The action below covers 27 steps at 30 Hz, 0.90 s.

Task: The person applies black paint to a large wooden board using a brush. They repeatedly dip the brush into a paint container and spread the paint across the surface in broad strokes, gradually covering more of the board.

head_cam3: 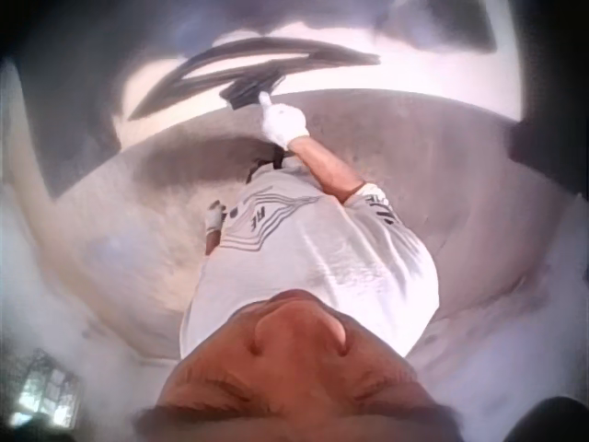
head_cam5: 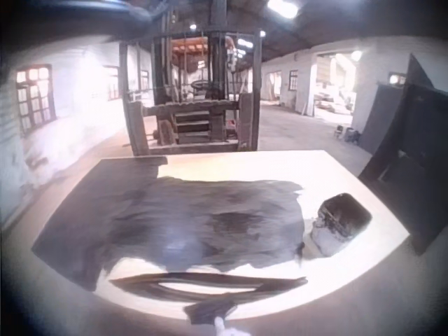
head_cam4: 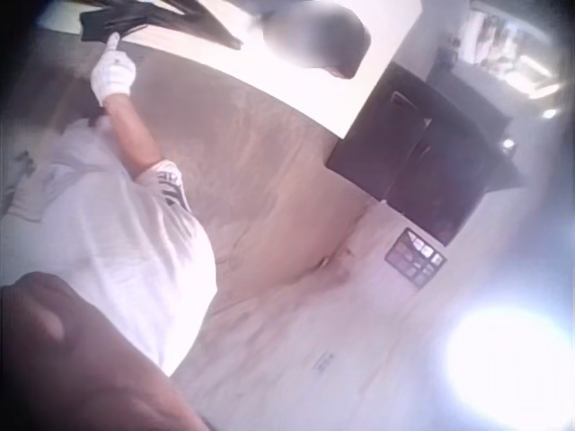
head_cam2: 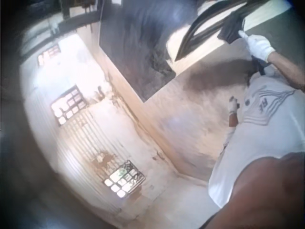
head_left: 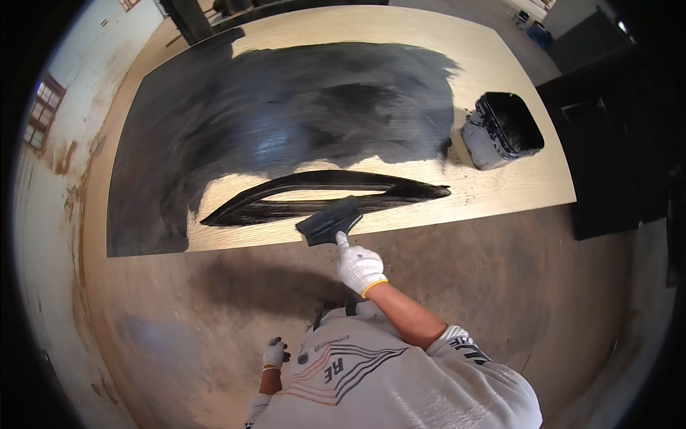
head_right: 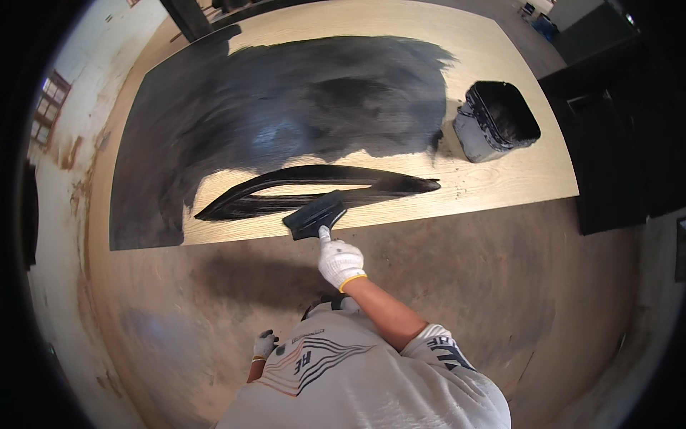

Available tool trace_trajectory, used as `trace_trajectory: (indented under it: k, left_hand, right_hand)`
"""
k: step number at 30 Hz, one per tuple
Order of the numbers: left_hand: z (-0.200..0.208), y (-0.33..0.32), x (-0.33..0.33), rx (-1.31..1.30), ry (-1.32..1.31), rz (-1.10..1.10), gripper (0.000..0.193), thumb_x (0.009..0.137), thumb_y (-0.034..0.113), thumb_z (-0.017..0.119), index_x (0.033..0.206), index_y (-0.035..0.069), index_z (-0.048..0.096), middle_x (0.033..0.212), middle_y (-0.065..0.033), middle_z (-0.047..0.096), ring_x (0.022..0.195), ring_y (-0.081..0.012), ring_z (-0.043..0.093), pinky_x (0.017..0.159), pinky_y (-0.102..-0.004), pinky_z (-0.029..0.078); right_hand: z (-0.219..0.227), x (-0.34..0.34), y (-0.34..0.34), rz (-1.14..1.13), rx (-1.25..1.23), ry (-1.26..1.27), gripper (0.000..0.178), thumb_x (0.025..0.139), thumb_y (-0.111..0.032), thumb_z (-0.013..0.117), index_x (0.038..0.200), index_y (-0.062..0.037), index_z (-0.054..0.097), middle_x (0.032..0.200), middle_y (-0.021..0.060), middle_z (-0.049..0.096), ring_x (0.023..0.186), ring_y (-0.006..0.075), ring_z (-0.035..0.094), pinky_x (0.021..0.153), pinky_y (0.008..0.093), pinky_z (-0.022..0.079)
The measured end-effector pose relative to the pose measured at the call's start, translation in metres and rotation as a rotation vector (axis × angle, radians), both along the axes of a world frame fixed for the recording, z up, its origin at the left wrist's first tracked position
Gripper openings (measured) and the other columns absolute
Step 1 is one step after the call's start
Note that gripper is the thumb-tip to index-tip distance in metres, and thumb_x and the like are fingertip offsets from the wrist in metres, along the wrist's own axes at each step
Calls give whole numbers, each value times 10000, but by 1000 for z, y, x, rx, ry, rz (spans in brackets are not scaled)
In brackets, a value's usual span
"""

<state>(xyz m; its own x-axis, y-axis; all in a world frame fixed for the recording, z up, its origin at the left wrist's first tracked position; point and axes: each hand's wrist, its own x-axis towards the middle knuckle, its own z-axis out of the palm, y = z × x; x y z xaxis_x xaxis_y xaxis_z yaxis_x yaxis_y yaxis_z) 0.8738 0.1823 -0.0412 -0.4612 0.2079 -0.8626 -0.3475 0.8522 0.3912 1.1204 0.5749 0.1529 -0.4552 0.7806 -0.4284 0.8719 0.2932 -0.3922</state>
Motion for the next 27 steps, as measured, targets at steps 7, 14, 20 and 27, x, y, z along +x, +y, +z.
trace_trajectory:
  k: [7, 14, 20, 27]
  left_hand:
    - [9, 25, -3, 29, 56, 58, 482, 1038, 147, 549, 1508, 39, 551, 1120, -197, 749, 579, -286, 709, 477, -409, 594]
    - [3, 28, -7, 20, 47, -10, 465, 1042, 155, 559, 1498, 64, 571, 1142, -163, 761, 586, -259, 704, 501, -396, 595]
    - [-12, 17, -21, 65, 26, 50, 451, 1028, 147, 591, 1471, 60, 618, 1113, -166, 777, 640, -258, 719, 529, -402, 616]
    - [-17, 10, -88, 28, 12, -75, 468, 1036, 169, 582, 1490, 60, 596, 1100, -160, 765, 573, -240, 689, 504, -387, 588]
  right_hand:
    - [21, 161, 117, -354, 179, -111, 631, 989, -317, 555, 1602, -196, 471, 1115, 281, 758, 1018, 473, 738, 933, 564, 573]
    - [15, 211, 150, -366, 97, -189, 663, 967, -323, 597, 1610, -215, 476, 1216, 273, 736, 1133, 453, 709, 978, 542, 556]
    - [26, 192, 32, -343, 55, -201, 682, 964, -294, 613, 1625, -228, 460, 1103, 250, 763, 1026, 430, 736, 913, 542, 567]
    - [25, 58, -13, -228, 4, -225, 663, 1002, -320, 576, 1642, -227, 429, 1071, 221, 774, 1008, 403, 748, 903, 531, 574]
